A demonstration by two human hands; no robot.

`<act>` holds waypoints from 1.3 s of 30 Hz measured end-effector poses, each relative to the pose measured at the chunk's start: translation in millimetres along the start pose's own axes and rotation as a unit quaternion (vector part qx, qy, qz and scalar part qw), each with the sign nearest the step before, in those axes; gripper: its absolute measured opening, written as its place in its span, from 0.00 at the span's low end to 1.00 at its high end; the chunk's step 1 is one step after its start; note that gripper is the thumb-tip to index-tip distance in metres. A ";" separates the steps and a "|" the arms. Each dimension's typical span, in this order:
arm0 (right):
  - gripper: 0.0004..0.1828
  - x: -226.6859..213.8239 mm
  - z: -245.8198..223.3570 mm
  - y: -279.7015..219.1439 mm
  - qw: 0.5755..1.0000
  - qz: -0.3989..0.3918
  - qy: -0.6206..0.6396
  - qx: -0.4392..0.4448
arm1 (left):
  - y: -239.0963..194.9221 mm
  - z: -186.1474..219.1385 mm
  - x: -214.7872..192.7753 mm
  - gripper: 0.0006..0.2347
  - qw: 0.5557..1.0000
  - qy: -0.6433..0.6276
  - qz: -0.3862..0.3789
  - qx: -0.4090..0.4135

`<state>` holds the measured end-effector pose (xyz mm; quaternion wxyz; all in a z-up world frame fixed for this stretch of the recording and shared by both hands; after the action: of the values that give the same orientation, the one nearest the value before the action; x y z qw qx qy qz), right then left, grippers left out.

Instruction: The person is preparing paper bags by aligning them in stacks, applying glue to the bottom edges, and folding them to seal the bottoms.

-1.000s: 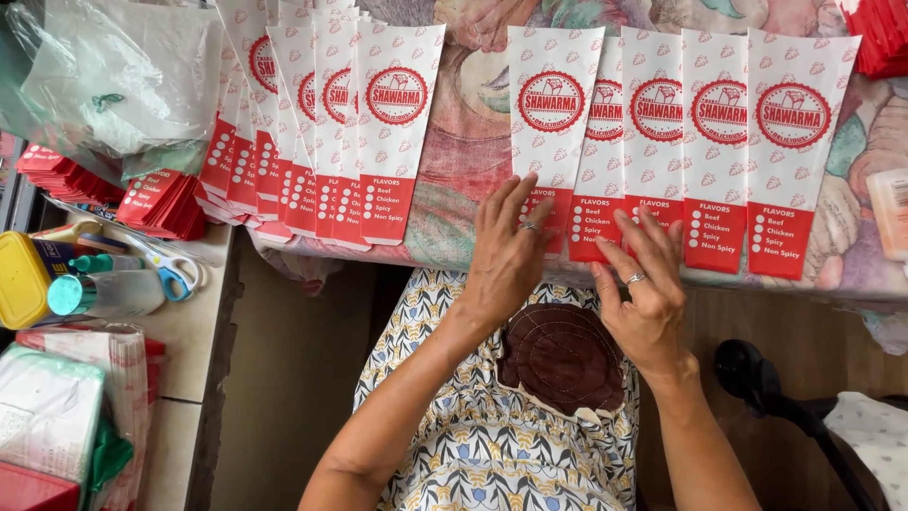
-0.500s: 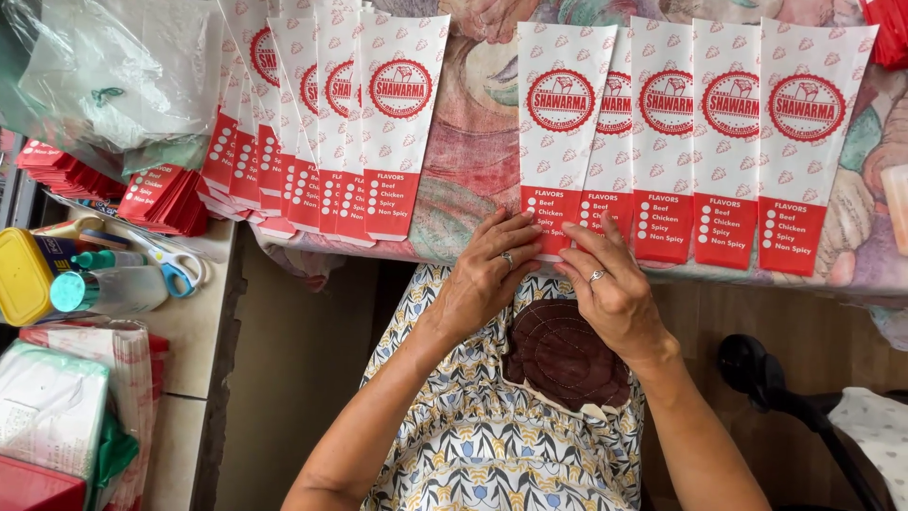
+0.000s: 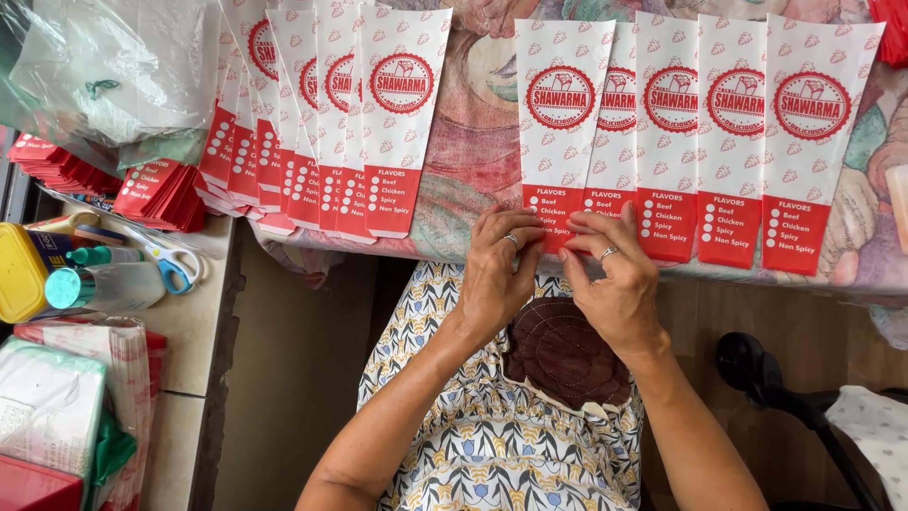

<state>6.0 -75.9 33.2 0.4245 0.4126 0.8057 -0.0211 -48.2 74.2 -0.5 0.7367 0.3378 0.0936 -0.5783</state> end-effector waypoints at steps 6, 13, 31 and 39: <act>0.06 -5.0 2.0 3.9 0.999 -0.024 0.033 0.030 | -2.6 -2.8 1.4 0.04 1.000 -0.017 -0.006 -0.008; 0.11 -3.9 1.6 2.7 0.999 -0.026 0.024 0.021 | -4.6 -31.1 -16.2 0.13 0.997 -0.061 0.002 -0.039; 0.12 12.4 4.9 -9.2 0.990 -0.057 -0.125 -0.040 | 14.6 10.1 1.0 0.36 0.946 0.223 -0.165 -0.170; 0.17 14.4 6.9 -11.8 0.994 -0.026 -0.086 -0.060 | -3.3 -12.1 -37.2 0.29 0.989 0.145 -0.039 -0.011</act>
<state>-1.8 -77.0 15.0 0.5157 0.3620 0.7763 -0.0188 -59.8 110.6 8.7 0.6962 0.4058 0.2185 -0.5503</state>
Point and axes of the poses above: each hand's wrist, its own y-axis towards the middle knuckle, its own x-axis out of the palm, z = x × y, the point moved 2 cm from there along y, towards the middle knuckle, and after that the axes turned 14 degrees about -z, right-handed, at the moved point
